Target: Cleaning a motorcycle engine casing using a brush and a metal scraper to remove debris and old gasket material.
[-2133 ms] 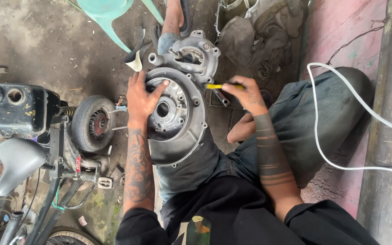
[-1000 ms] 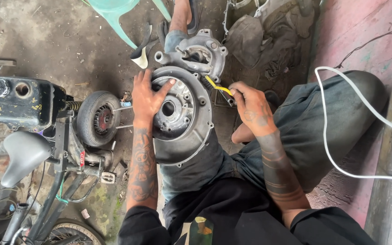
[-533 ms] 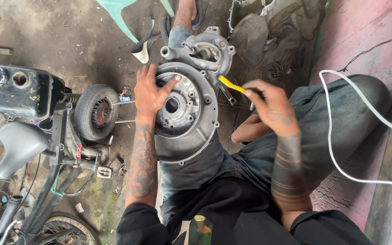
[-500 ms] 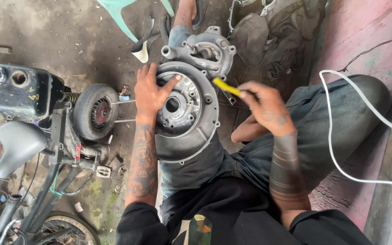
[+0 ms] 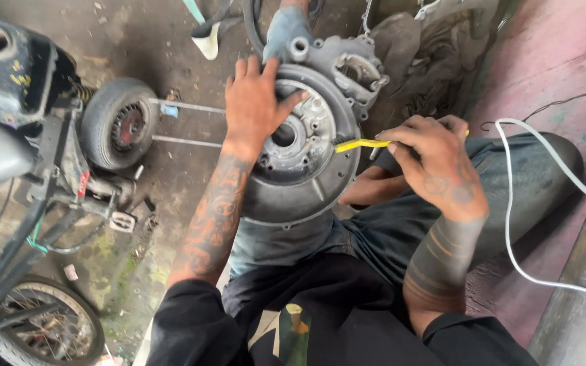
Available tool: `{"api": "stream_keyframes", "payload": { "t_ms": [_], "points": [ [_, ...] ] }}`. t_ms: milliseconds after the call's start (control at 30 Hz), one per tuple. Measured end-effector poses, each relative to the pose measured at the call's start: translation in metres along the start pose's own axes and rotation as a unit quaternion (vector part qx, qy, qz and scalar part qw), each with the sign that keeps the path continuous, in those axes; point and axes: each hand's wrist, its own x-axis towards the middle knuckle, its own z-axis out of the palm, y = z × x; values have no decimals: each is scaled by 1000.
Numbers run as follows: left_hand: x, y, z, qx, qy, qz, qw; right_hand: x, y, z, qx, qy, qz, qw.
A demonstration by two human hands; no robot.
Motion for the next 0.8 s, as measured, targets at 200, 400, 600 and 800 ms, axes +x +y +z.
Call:
{"api": "stream_keyframes", "payload": {
  "t_ms": [200, 400, 600, 800],
  "points": [
    [4, 9, 5, 115, -1, 15, 993, 11, 3, 11, -197, -78, 85, 973],
    [1, 1, -5, 110, 12, -4, 994, 43, 17, 71, -259, 28, -66, 963],
    [2, 7, -21, 128, 10, -15, 992, 55, -12, 62, -272, 75, -168, 945],
    [-5, -4, -31, 87, 12, -25, 996, 44, -33, 11, -297, 82, -57, 950]
  ]
}}
